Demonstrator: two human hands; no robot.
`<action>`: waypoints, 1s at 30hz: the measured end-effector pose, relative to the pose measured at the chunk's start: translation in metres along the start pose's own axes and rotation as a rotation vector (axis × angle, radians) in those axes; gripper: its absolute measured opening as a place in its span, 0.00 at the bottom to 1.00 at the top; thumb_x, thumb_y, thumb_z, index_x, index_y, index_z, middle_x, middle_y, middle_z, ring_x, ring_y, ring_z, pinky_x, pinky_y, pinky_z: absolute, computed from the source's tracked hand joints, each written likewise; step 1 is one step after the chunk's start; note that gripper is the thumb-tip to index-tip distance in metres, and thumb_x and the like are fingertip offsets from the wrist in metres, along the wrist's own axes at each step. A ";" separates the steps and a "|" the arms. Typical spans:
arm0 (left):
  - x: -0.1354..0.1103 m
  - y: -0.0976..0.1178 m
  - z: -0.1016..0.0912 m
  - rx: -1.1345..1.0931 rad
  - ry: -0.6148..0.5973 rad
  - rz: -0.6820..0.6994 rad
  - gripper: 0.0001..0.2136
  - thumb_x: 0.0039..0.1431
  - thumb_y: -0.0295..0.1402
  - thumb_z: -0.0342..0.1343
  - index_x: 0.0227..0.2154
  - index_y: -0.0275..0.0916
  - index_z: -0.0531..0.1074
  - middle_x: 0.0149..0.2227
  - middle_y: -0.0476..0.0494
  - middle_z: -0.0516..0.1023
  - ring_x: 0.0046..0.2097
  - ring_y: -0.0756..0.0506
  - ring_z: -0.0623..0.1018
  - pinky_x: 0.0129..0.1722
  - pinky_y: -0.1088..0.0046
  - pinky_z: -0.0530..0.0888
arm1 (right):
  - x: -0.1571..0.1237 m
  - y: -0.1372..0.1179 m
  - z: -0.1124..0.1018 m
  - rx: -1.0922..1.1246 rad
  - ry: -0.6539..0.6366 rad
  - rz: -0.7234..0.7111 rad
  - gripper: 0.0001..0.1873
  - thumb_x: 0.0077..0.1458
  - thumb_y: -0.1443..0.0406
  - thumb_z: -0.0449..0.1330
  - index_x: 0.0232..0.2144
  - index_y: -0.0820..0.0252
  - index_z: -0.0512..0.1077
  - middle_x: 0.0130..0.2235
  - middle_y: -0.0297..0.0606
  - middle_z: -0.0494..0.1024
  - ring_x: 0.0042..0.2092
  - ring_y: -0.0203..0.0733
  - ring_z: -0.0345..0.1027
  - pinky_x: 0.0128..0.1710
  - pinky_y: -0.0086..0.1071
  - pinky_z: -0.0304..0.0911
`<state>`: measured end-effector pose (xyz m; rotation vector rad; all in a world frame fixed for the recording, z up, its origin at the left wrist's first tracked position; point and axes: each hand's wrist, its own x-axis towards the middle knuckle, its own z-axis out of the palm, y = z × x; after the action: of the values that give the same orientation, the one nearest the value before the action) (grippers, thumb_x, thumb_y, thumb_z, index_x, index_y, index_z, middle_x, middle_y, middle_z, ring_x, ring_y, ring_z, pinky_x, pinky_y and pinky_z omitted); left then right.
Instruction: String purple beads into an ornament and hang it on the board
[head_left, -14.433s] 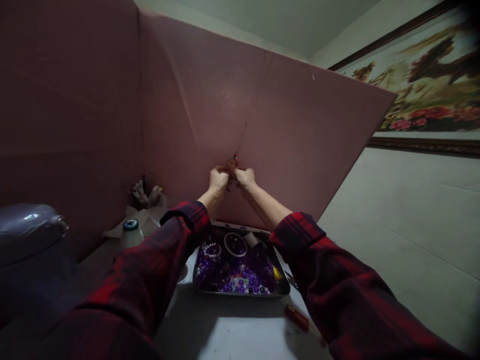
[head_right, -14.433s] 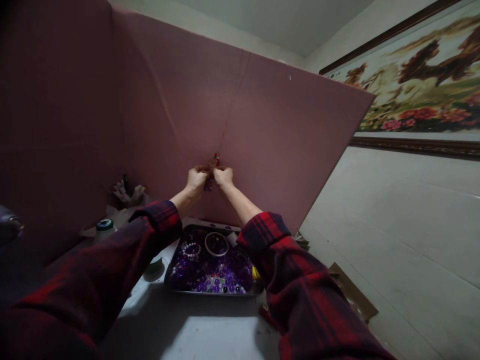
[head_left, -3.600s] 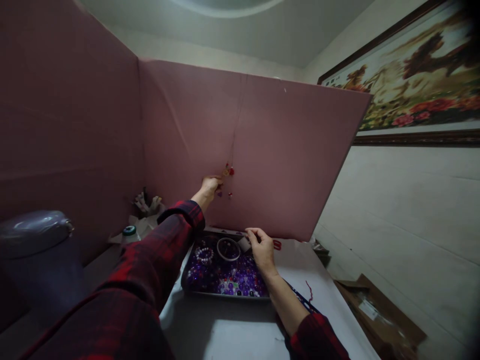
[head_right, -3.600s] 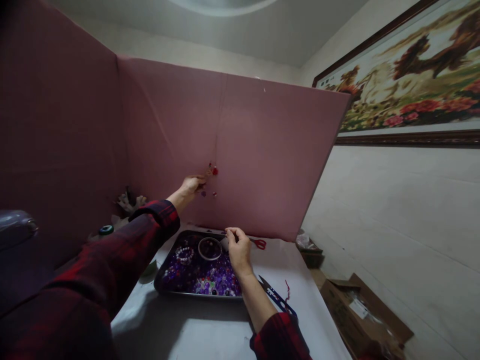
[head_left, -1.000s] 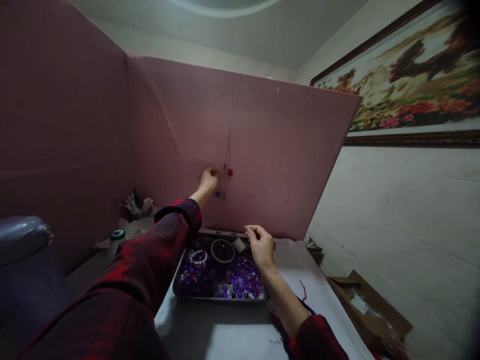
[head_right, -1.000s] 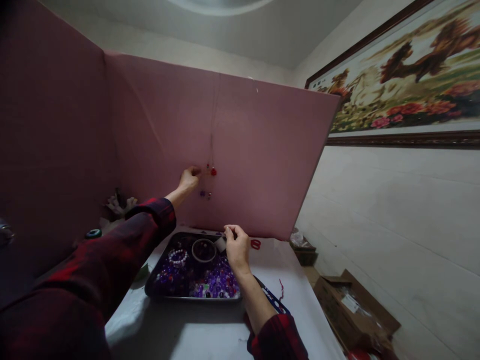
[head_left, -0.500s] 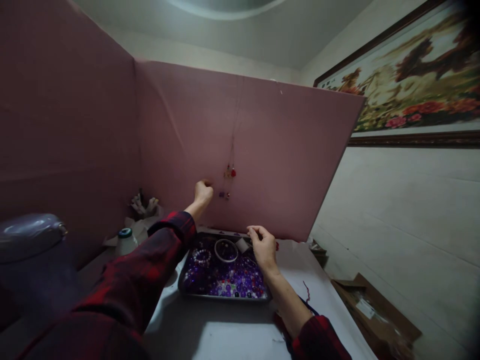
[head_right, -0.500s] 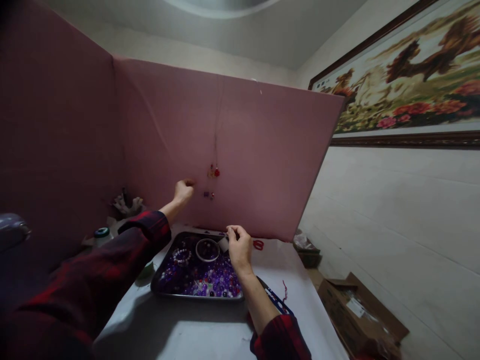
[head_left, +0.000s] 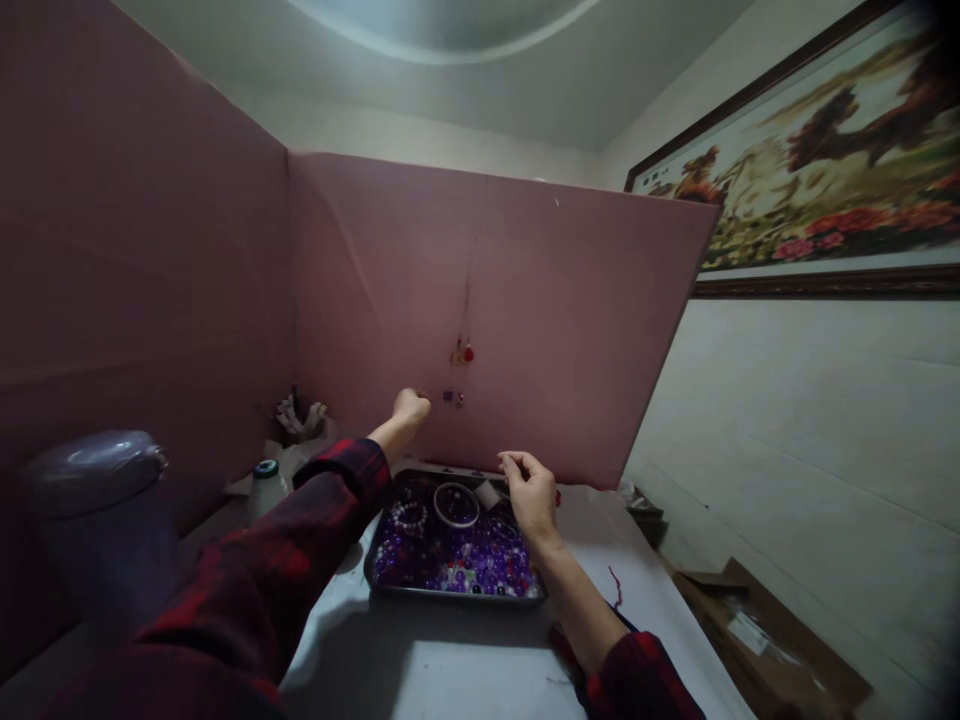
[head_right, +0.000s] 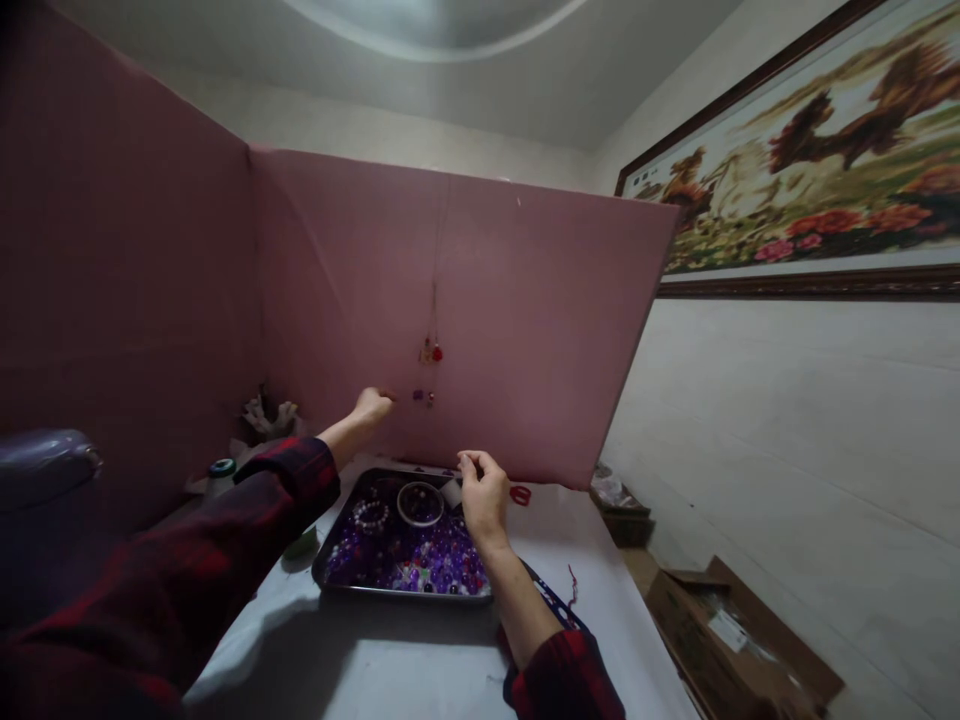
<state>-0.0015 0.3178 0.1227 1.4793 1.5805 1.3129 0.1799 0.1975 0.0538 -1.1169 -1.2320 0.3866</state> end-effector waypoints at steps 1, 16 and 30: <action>-0.001 0.002 0.002 0.001 -0.015 0.001 0.16 0.59 0.37 0.51 0.48 0.37 0.66 0.48 0.40 0.69 0.45 0.44 0.73 0.43 0.61 0.72 | 0.000 -0.001 0.000 0.010 0.002 0.004 0.16 0.48 0.56 0.56 0.29 0.63 0.74 0.27 0.40 0.78 0.30 0.42 0.70 0.31 0.32 0.63; -0.029 0.030 -0.010 -0.195 0.116 0.030 0.09 0.39 0.20 0.54 0.27 0.34 0.73 0.30 0.39 0.77 0.39 0.42 0.76 0.38 0.68 0.69 | 0.000 -0.006 -0.002 -0.006 0.004 0.005 0.16 0.49 0.56 0.55 0.29 0.63 0.74 0.27 0.40 0.77 0.30 0.42 0.70 0.33 0.32 0.62; -0.175 0.005 -0.003 -0.410 -0.224 0.363 0.07 0.45 0.25 0.56 0.29 0.35 0.74 0.28 0.44 0.76 0.30 0.48 0.74 0.31 0.73 0.69 | -0.005 -0.019 -0.003 -0.020 -0.010 -0.070 0.17 0.51 0.56 0.55 0.30 0.64 0.74 0.29 0.41 0.77 0.31 0.42 0.69 0.34 0.32 0.62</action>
<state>0.0318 0.1485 0.0943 1.6203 0.8615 1.4976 0.1752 0.1840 0.0672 -1.0863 -1.2829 0.3279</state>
